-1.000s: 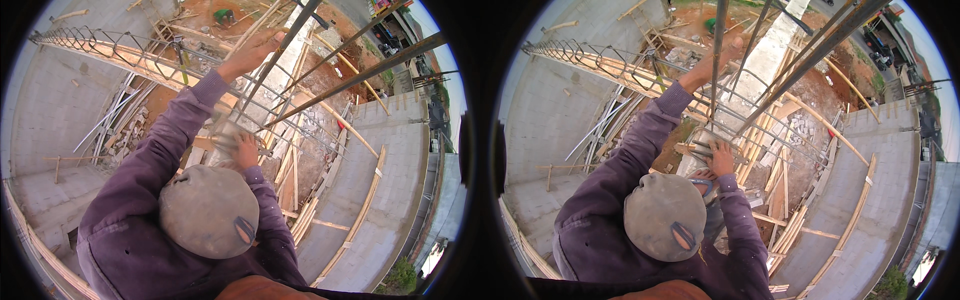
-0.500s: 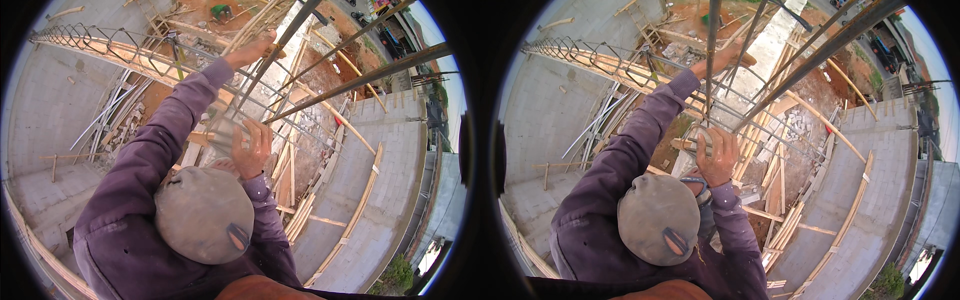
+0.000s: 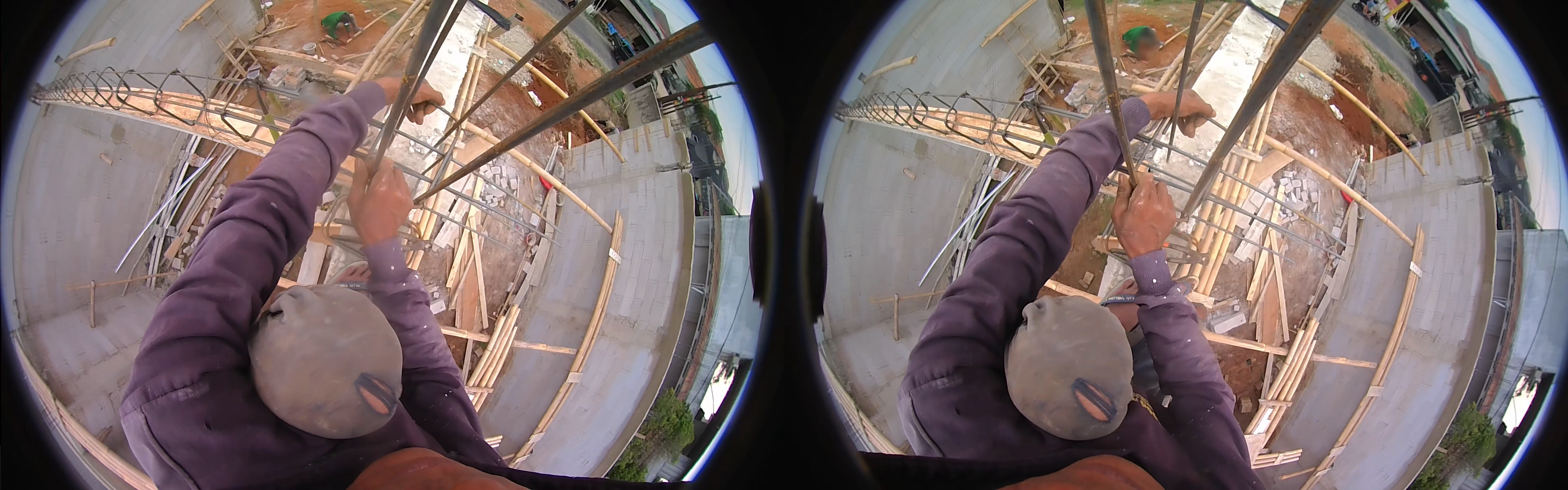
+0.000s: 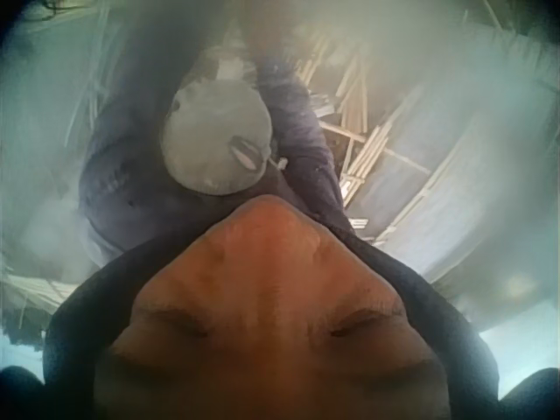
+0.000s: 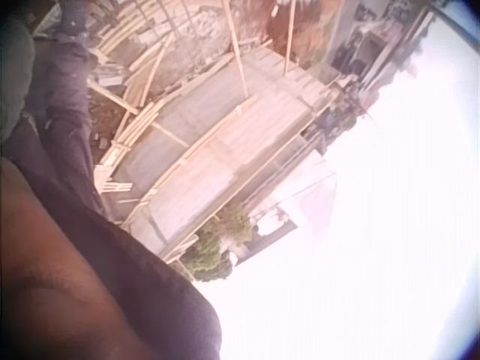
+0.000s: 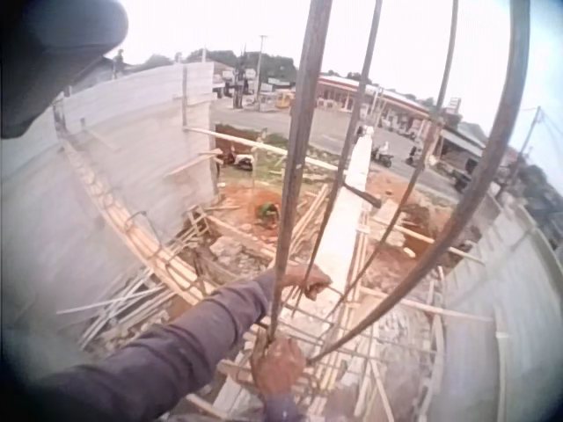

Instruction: The person lifts and positions a rectangular metal rebar cage onto a vertical rebar column at a construction site. They then use a wire-tying tool to secure the cage to the column by twisting binding wires around the intersections.

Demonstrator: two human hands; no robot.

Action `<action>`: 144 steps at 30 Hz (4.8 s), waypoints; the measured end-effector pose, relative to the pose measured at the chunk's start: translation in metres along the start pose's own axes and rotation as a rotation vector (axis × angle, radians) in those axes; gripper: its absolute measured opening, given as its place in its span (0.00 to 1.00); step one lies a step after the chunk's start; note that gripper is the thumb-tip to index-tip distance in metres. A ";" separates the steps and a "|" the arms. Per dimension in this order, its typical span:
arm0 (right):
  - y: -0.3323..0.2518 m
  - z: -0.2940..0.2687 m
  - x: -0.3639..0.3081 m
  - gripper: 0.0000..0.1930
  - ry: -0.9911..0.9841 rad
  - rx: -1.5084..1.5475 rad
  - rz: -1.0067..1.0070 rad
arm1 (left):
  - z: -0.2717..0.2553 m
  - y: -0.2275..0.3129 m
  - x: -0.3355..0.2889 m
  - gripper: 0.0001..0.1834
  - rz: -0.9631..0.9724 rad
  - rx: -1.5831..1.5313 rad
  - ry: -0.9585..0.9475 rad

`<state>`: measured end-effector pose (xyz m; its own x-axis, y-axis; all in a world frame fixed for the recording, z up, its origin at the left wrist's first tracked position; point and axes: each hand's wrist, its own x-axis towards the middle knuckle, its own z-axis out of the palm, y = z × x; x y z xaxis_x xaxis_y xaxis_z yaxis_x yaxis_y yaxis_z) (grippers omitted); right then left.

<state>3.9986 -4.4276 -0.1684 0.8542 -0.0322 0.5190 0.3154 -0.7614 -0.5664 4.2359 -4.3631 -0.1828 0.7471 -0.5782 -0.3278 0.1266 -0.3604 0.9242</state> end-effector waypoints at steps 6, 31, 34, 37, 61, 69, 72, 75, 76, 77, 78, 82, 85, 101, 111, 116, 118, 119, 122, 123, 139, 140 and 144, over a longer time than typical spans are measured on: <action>0.005 -0.005 0.002 0.11 0.009 0.058 -0.047 | -0.002 -0.003 -0.016 0.22 0.021 -0.210 -0.092; 0.005 -0.017 0.001 0.10 0.002 0.127 -0.017 | -0.008 0.005 -0.059 0.22 0.197 0.411 0.186; 0.004 -0.017 0.000 0.10 -0.014 0.109 0.006 | -0.006 0.000 -0.060 0.23 0.215 0.102 0.104; 0.006 -0.017 0.001 0.11 -0.067 0.070 0.020 | -0.004 -0.002 -0.060 0.25 0.199 -0.069 0.080; 0.025 -0.010 -0.008 0.19 -0.104 -0.075 -0.170 | 0.013 0.007 -0.074 0.33 0.311 0.709 0.451; 0.040 -0.017 -0.007 0.15 -0.116 -0.022 -0.383 | 0.019 0.013 -0.084 0.33 0.270 0.724 0.478; 0.043 -0.017 -0.010 0.13 -0.139 -0.030 -0.431 | 0.019 0.014 -0.086 0.33 0.233 0.769 0.472; 0.046 -0.013 -0.014 0.11 -0.208 -0.059 -0.370 | 0.018 0.013 -0.081 0.34 0.158 0.750 0.410; 0.046 -0.011 -0.015 0.10 -0.247 -0.068 -0.338 | 0.020 0.013 -0.078 0.35 0.293 0.775 0.472; 0.047 -0.010 -0.016 0.10 -0.224 -0.069 -0.334 | 0.019 0.012 -0.076 0.35 0.270 0.724 0.463; 0.046 -0.010 -0.019 0.10 -0.216 -0.066 -0.334 | 0.021 0.010 -0.075 0.35 0.223 0.670 0.444; 0.034 -0.027 -0.027 0.14 -0.110 0.044 -0.230 | 0.022 0.005 -0.067 0.33 0.267 0.607 0.474; 0.022 -0.060 -0.023 0.20 0.336 0.154 -0.210 | 0.021 0.003 -0.063 0.33 0.233 0.602 0.462; -0.015 -0.114 0.057 0.21 0.047 0.880 0.071 | 0.076 0.084 -0.218 0.41 0.884 -0.320 0.424; 0.008 -0.161 0.101 0.30 -0.480 1.035 -0.085 | 0.071 0.091 -0.228 0.30 0.948 -0.500 0.079; 0.021 -0.139 0.129 0.27 0.184 0.915 -0.010 | 0.052 0.102 -0.198 0.29 0.983 -0.233 0.468; 0.032 -0.126 0.157 0.29 0.448 0.707 0.053 | 0.045 0.109 -0.162 0.29 0.960 -0.030 0.840; 0.034 -0.116 0.170 0.32 0.459 0.643 0.036 | 0.040 0.113 -0.145 0.29 0.882 0.033 0.987; 0.035 -0.082 0.200 0.32 0.418 0.532 0.057 | 0.030 0.113 -0.114 0.29 0.685 -0.246 0.571; 0.036 -0.074 0.208 0.30 0.404 0.532 0.133 | 0.031 0.109 -0.109 0.26 0.698 -0.323 0.431; 0.039 -0.027 0.249 0.31 0.262 0.485 0.198 | 0.060 0.087 -0.099 0.31 0.864 -0.455 0.429; 0.038 -0.023 0.250 0.31 0.300 0.516 0.185 | 0.061 0.087 -0.100 0.31 0.854 -0.437 0.441; 0.034 -0.022 0.250 0.28 0.363 0.503 0.168 | 0.060 0.089 -0.101 0.30 0.834 -0.368 0.447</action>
<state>4.2142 -4.4759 -0.0438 0.7424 -0.4092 0.5305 0.4200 -0.3327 -0.8444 4.1327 -4.3813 -0.0789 0.8551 -0.1880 0.4832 -0.4104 0.3242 0.8524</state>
